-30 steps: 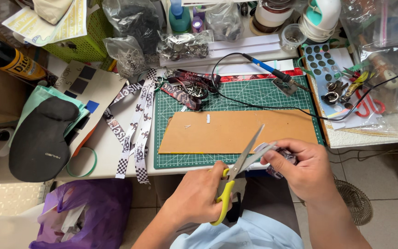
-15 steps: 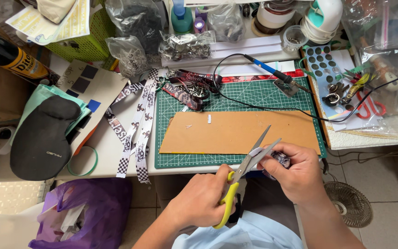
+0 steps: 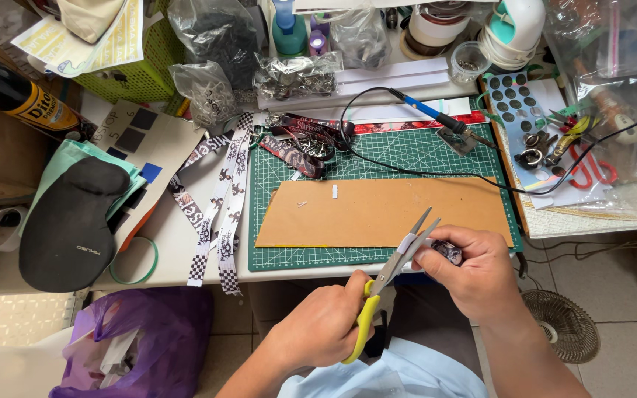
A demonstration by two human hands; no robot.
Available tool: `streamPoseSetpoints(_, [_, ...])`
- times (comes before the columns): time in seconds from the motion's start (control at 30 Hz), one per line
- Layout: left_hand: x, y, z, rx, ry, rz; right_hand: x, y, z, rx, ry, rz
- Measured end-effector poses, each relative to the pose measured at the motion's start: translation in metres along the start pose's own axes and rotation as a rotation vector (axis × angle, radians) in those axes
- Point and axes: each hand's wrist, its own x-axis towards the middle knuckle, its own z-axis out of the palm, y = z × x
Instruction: The person assembles keychains by folding patterned ribbon, inserting metal clasps, and sealing the ends with a soldering iron. They trim excess ribbon with scissors and repeat the process for multiple keychains on a cluttered workbench.
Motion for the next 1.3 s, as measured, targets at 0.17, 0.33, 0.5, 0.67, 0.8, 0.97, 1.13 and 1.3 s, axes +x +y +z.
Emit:
streamPoseSetpoints(0.17, [0.0,-0.003,0.002,-0.016,0.0,0.002,0.003,0.002,-0.002,-0.019,-0.015,-0.001])
streamPoseSetpoints(0.33, [-0.002,-0.005,0.005,-0.045,0.022,0.056,0.005,0.001,0.004,-0.068,-0.046,0.031])
streamPoseSetpoints(0.5, [0.0,-0.009,0.009,-0.083,-0.013,-0.051,0.012,-0.006,0.005,-0.177,-0.045,0.019])
streamPoseSetpoints(0.67, [0.003,-0.011,0.007,-0.256,0.029,-0.086,0.03,-0.004,0.012,-0.204,-0.028,0.052])
streamPoseSetpoints(0.8, [-0.028,-0.017,-0.029,-0.202,0.246,-0.256,0.036,0.005,0.013,-0.201,-0.008,0.09])
streamPoseSetpoints(0.97, [-0.112,-0.047,-0.111,0.191,0.528,-0.569,0.029,0.02,0.009,-0.014,-0.022,0.079])
streamPoseSetpoints(1.13, [-0.147,-0.092,-0.141,0.539,0.852,-0.547,0.024,0.036,-0.006,0.077,0.033,0.074])
streamPoseSetpoints(1.3, [-0.13,-0.124,-0.131,0.824,0.763,-0.528,0.024,0.042,-0.032,0.124,0.084,0.042])
